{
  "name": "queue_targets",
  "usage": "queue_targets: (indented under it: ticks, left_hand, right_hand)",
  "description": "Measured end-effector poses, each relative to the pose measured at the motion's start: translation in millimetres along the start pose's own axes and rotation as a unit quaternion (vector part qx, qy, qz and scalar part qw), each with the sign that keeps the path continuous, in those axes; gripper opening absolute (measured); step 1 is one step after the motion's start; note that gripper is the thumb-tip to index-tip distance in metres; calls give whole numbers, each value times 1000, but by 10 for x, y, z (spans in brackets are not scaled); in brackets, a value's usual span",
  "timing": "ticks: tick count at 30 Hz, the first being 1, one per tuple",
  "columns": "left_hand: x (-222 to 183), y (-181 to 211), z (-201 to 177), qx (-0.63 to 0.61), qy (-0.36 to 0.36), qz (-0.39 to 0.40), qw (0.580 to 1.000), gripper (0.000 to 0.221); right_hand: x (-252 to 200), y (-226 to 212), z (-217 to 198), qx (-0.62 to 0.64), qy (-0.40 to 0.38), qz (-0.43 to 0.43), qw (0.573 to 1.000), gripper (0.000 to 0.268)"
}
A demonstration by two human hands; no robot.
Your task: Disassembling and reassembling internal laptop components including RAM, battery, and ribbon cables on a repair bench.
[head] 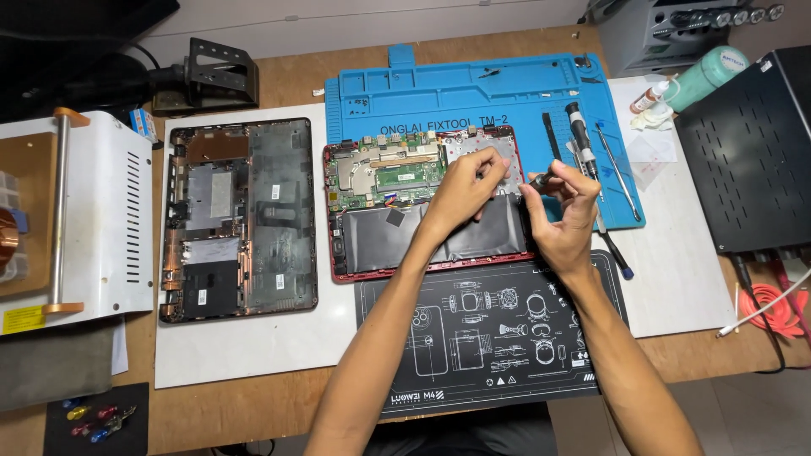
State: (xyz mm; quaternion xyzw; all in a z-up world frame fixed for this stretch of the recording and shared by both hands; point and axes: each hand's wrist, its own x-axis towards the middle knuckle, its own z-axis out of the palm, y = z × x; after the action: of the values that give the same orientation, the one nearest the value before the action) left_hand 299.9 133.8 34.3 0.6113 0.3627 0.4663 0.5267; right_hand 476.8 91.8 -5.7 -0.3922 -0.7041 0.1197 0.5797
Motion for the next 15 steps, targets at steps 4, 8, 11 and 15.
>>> queue_targets:
  ticks: [4,8,11,15]
  left_hand:
    - [-1,-53,11,12,5,7,1000,23]
    - [73,-322,46,35,20,14,999,23]
    - [87,-383,68,72,33,22,997,21]
    - [110,-461,71,52,23,15,998,20]
  right_hand:
    - [79,-161,3,24,-19,14,999,52]
    - [54,-56,-52,-2,-8,13,1000,54]
    - [76,-133,-59,-3,-10,20,1000,53]
    - [135,-278,2,27,-3,29,999,48]
